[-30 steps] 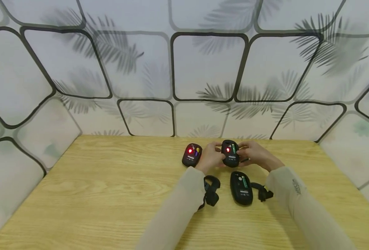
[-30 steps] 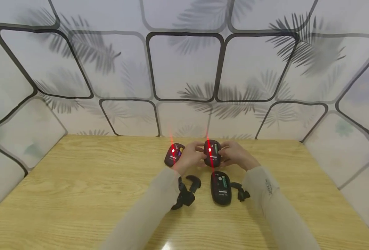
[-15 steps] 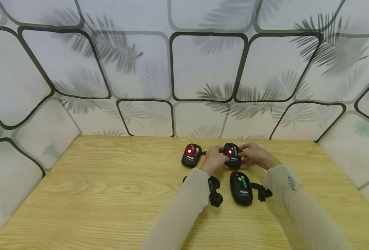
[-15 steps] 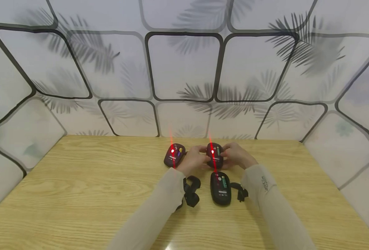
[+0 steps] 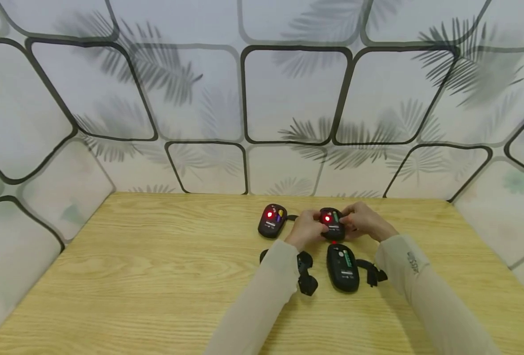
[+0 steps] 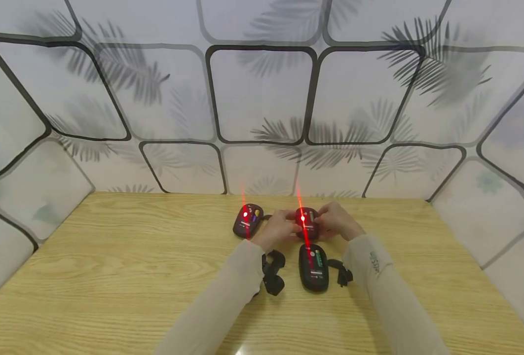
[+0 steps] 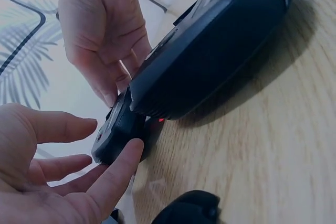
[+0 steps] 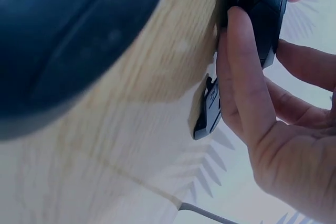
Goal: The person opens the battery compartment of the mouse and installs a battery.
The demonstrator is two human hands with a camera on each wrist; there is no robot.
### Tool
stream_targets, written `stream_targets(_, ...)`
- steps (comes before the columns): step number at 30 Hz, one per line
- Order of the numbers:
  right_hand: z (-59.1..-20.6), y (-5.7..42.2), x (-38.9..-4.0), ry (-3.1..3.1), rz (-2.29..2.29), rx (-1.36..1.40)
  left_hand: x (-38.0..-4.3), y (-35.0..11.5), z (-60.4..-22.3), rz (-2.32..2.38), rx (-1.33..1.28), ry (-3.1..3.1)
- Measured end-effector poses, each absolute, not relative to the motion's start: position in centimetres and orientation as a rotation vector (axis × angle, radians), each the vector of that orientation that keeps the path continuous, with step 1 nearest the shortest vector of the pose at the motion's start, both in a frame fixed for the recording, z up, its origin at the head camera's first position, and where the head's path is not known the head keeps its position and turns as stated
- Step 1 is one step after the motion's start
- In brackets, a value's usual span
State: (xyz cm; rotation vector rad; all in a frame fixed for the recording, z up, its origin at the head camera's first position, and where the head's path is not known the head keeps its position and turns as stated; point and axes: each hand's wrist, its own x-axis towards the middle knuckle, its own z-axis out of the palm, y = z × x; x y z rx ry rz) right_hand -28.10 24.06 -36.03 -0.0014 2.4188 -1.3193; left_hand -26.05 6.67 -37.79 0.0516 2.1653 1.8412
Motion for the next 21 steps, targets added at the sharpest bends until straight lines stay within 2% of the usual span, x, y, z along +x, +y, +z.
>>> stream_targets(6, -35.5, 24.2, -27.9, 2.450, -1.279, -0.048, -26.3, 6.6, -37.5, 1.718, 0.092, 2.312)
stream_targets(11, -34.6, 24.8, -27.3, 2.470, -1.291, -0.038, -25.8, 5.4, -36.6, 1.495, 0.315, 2.562)
stream_targets(16, -33.5, 25.9, -26.1, 2.551, -1.319, -0.083, -24.0, 1.6, -34.4, 1.291, 0.618, 2.863)
stream_targets(21, -32.7, 27.4, -24.4, 2.656, -1.306, -0.160, -22.0, -3.2, -32.9, 1.166, 0.783, 3.052)
